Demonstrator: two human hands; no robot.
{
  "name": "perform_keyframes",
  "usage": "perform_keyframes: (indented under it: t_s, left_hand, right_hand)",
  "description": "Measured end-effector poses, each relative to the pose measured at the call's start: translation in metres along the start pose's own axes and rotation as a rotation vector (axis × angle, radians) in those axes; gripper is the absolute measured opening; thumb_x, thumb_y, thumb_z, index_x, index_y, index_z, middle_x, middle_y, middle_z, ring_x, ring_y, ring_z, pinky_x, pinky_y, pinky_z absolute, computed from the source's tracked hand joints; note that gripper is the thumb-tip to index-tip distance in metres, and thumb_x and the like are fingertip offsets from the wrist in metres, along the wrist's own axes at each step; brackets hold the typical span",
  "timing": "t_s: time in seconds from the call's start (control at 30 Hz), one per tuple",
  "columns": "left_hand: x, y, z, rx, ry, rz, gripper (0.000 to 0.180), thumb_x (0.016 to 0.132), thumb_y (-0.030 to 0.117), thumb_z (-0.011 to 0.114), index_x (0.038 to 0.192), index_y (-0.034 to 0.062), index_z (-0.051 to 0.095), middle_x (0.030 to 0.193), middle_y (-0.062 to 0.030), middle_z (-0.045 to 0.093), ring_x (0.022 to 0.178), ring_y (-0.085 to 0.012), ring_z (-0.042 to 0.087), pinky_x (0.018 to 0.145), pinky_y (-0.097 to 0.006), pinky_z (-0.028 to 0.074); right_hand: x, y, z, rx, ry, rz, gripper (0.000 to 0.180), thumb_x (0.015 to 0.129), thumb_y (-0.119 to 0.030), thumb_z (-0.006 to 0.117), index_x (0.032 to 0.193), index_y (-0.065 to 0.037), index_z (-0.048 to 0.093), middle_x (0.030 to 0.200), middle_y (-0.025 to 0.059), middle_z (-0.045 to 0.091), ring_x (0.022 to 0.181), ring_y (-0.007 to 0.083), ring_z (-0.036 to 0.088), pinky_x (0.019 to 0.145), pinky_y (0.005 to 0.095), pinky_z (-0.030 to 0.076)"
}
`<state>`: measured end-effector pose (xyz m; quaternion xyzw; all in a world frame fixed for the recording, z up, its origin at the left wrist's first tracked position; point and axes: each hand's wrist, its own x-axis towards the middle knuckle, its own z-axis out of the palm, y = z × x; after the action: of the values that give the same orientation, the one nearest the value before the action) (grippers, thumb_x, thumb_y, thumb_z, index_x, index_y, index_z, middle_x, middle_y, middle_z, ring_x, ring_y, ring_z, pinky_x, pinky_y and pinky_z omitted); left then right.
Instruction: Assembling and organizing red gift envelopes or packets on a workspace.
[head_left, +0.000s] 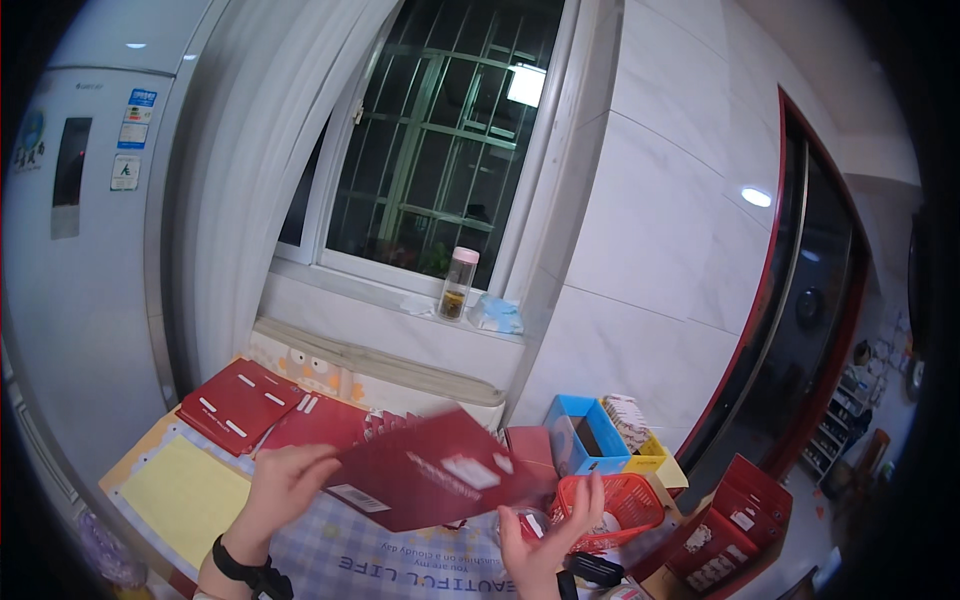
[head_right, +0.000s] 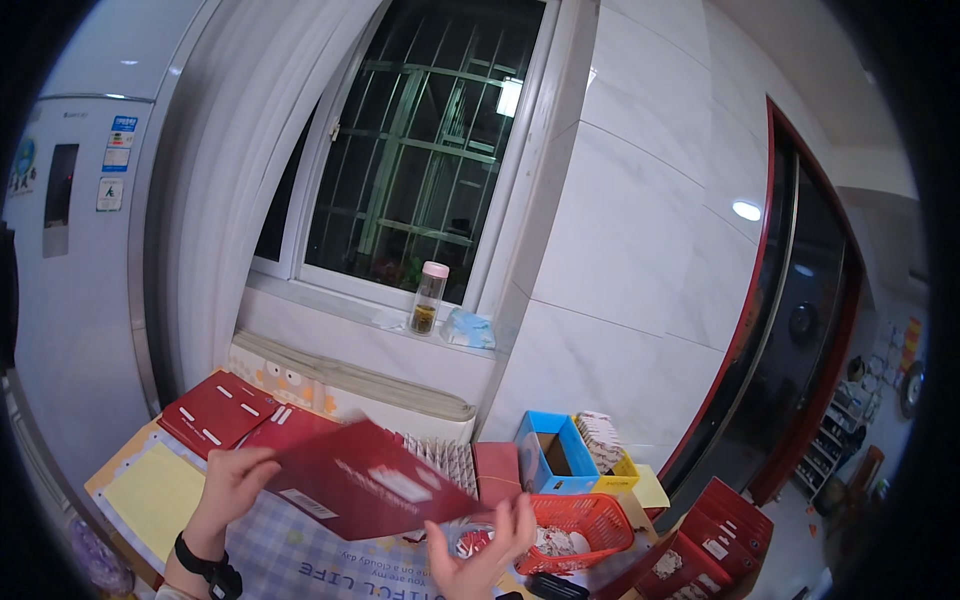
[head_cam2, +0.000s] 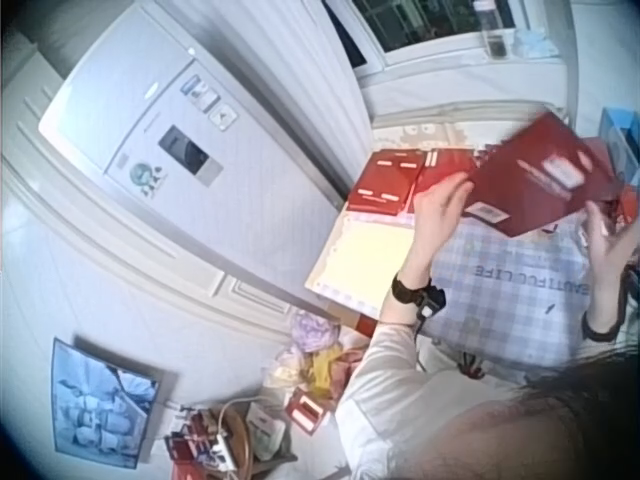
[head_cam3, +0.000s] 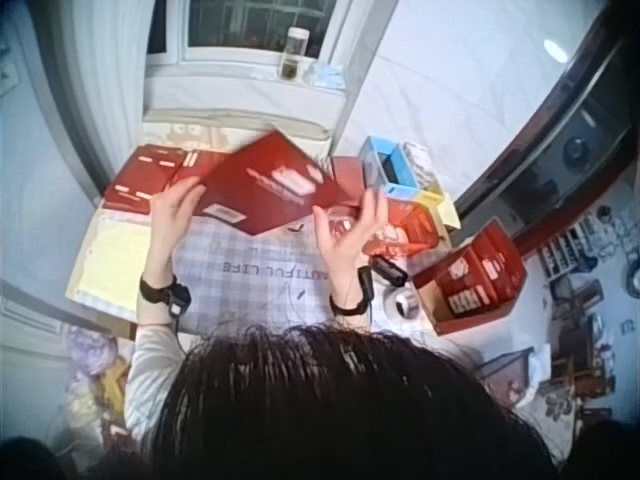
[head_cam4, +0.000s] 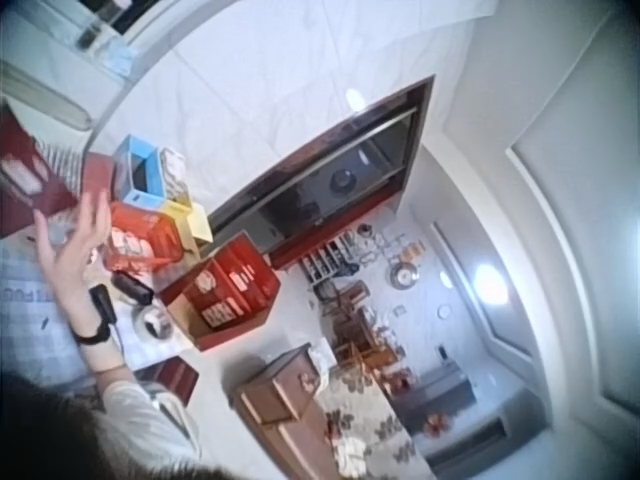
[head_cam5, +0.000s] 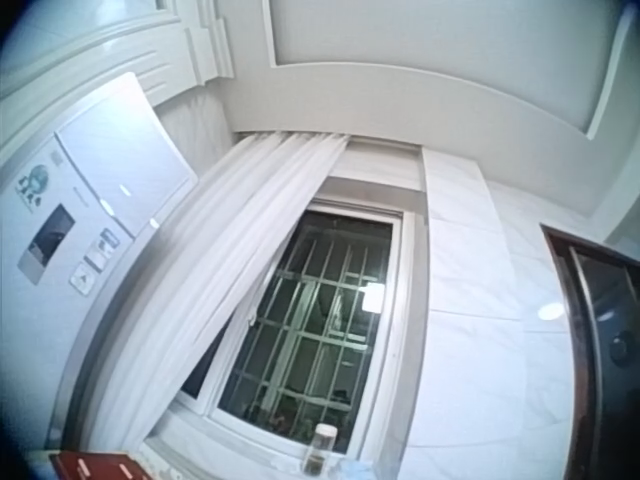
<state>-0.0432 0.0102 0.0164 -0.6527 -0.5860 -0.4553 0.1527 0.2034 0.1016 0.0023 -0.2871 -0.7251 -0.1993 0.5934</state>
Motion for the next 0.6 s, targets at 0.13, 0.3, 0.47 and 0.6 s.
perform_keyframes:
  t_s: [0.13, 0.3, 0.47, 0.6]
  left_hand:
    - [0.006, -0.018, 0.025, -0.891, 0.126, -0.368, 0.015, 0.084, 0.006, 0.051, 0.094, -0.0015, 0.059, 0.084, -0.0052, 0.063, 0.072, -0.0095, 0.058, 0.066, -0.022, 0.045]
    - [0.001, -0.04, 0.058, -1.281, 0.08, -0.398, 0.021, 0.086, 0.008, 0.048, 0.103, -0.0031, 0.053, 0.096, -0.0073, 0.06, 0.085, -0.0098, 0.056, 0.073, -0.023, 0.045]
    - [0.003, -0.043, 0.075, -1.449, -0.047, -0.5, 0.024, 0.086, 0.01, 0.049, 0.108, 0.0008, 0.051, 0.102, -0.0065, 0.058, 0.091, -0.0124, 0.055, 0.079, -0.026, 0.044]
    - [0.002, -0.056, 0.077, -1.257, -0.288, -0.553, 0.031, 0.085, 0.012, 0.052, 0.114, 0.0023, 0.047, 0.108, -0.0061, 0.055, 0.099, -0.0141, 0.052, 0.085, -0.029, 0.041]
  right_hand:
    - [-0.005, 0.012, 0.026, 0.727, 0.009, 0.523, 0.073, 0.07, -0.01, 0.067, 0.129, 0.0, 0.025, 0.131, 0.0157, 0.027, 0.118, 0.0224, 0.032, 0.098, 0.0371, 0.026]
    - [-0.007, 0.012, 0.028, 1.229, -0.372, 0.733, 0.04, 0.084, -0.007, 0.051, 0.121, 0.002, 0.037, 0.113, 0.0093, 0.049, 0.106, 0.0159, 0.046, 0.091, 0.0292, 0.035]
    - [-0.004, 0.01, 0.024, 1.371, -0.337, 0.772, 0.035, 0.084, -0.007, 0.051, 0.116, 0.003, 0.041, 0.11, 0.0088, 0.051, 0.101, 0.0145, 0.048, 0.089, 0.0282, 0.037]
    - [-0.007, 0.016, 0.022, 0.88, -0.343, 0.522, 0.027, 0.082, -0.007, 0.055, 0.107, 0.001, 0.049, 0.1, 0.0101, 0.057, 0.089, 0.018, 0.055, 0.078, 0.029, 0.043]
